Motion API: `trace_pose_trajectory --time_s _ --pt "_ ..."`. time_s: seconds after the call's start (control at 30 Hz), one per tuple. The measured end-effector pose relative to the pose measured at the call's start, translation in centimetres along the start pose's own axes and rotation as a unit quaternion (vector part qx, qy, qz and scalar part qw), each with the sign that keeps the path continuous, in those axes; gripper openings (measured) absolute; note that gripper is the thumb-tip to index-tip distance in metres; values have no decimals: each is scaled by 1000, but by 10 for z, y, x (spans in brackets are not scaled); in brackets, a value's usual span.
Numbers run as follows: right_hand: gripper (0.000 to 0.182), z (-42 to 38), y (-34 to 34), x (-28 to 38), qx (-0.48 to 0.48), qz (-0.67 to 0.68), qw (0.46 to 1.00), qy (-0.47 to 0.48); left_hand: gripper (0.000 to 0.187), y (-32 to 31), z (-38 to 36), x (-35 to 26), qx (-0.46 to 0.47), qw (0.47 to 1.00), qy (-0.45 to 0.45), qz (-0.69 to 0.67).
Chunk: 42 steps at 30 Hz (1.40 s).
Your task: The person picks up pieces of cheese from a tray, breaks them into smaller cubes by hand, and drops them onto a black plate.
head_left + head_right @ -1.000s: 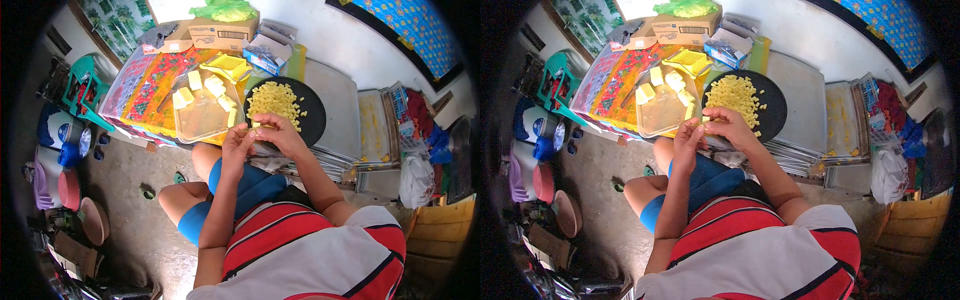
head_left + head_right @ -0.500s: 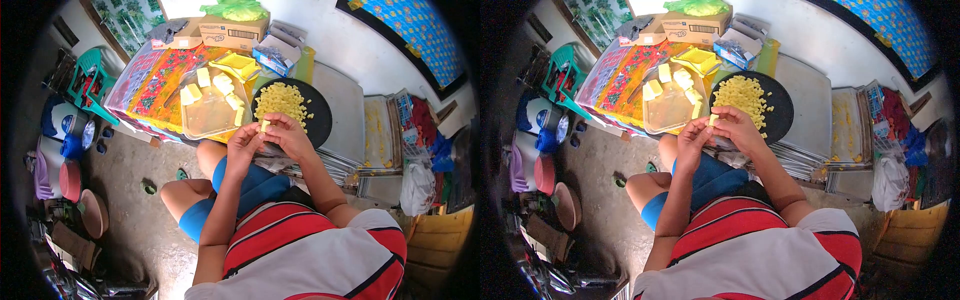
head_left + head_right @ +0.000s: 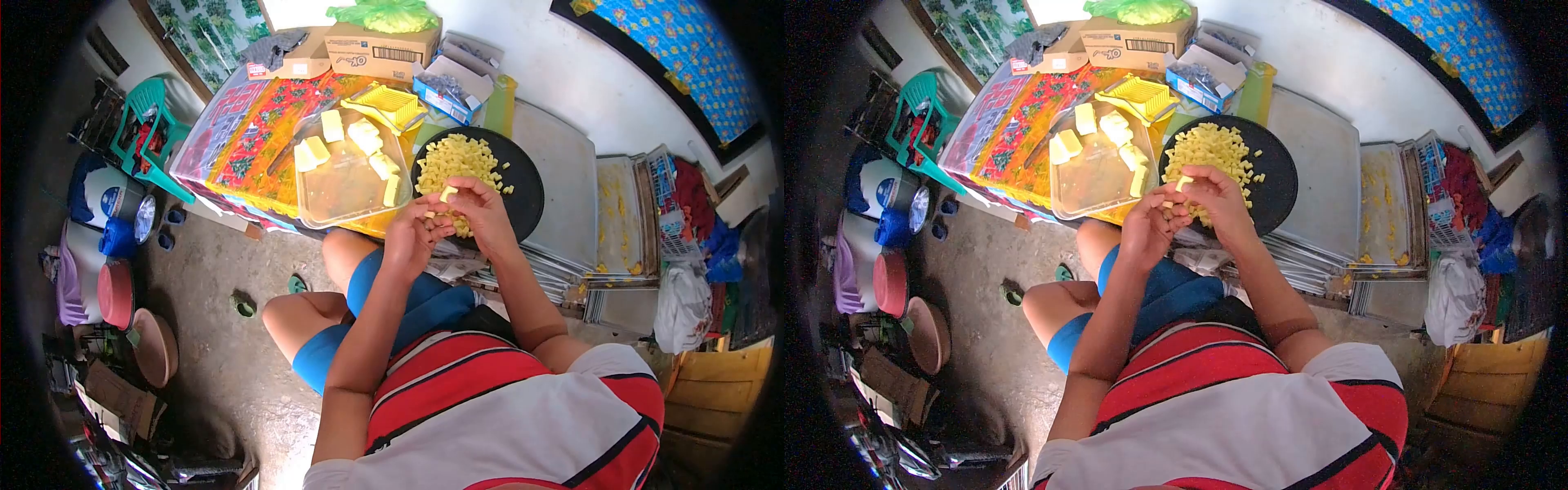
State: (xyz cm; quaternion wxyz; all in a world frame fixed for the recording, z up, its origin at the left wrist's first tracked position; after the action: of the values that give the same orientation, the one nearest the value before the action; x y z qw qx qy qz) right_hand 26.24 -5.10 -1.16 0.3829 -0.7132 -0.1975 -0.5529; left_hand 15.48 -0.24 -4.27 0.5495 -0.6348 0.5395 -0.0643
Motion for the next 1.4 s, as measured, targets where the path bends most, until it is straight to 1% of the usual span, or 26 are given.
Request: trace_pose_trajectory --time_s 0.03,0.1,0.13,0.23,0.3,0.4,0.6,0.63,0.7,0.77,0.83,0.9,1.0,1.2,1.33,1.4 --pt "31 4 7 2 -15 -20 999 29 24 -2 5 3 16 1000 2 4" --pt "30 4 17 7 -32 -20 999 22 27 -10 11 7 47 999 8 11" --pt "30 3 19 11 -41 -20 999 17 26 -13 12 8 48 998 6 28" --pt "30 3 25 17 -27 -23 999 -10 23 -23 15 7 47 995 -13 86" --pt "29 7 30 14 3 -30 999 -15 22 -24 19 7 40 990 -38 132" --pt "28 8 33 11 24 -17 999 -37 22 -26 26 7 65 983 -61 159" --pt "27 8 38 15 5 32 997 -70 19 -33 26 6 47 990 -26 133" --pt "27 10 41 15 3 39 997 -71 19 -31 28 6 35 989 -31 137" --pt "28 23 58 9 -32 25 998 -54 19 -27 35 9 12 989 -41 145" --pt "27 29 76 7 -75 -3 997 -34 17 -23 45 11 -2 961 -94 261" --pt "26 30 88 13 -125 -46 991 -10 17 -27 51 11 -6 919 -148 366" --pt "25 35 100 15 -128 -66 989 15 16 -34 55 11 -3 865 -202 460" --pt "25 38 113 15 -134 -86 987 32 18 -43 57 9 -1 788 -320 526" --pt "23 37 109 15 -120 -86 989 20 25 -52 64 6 23 791 -347 503" --pt "25 34 90 13 -88 -46 995 -2 26 -63 60 5 54 824 -307 474" --pt "25 31 81 14 -74 -4 997 -21 27 -68 59 6 77 837 -290 458"
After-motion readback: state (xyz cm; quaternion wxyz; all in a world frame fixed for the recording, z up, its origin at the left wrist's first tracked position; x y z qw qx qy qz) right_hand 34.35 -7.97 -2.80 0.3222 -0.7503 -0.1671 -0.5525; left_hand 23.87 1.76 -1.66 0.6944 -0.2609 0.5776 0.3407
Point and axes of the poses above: each hand's wrist, its own z-axis towards the middle knuckle, its own y-axis out of the back of the hand, x = y × z, the point moved 8 cm from there along z, towards the middle knuckle, and after that the axes turned 12 degrees about -x, right-handed, at the moved point
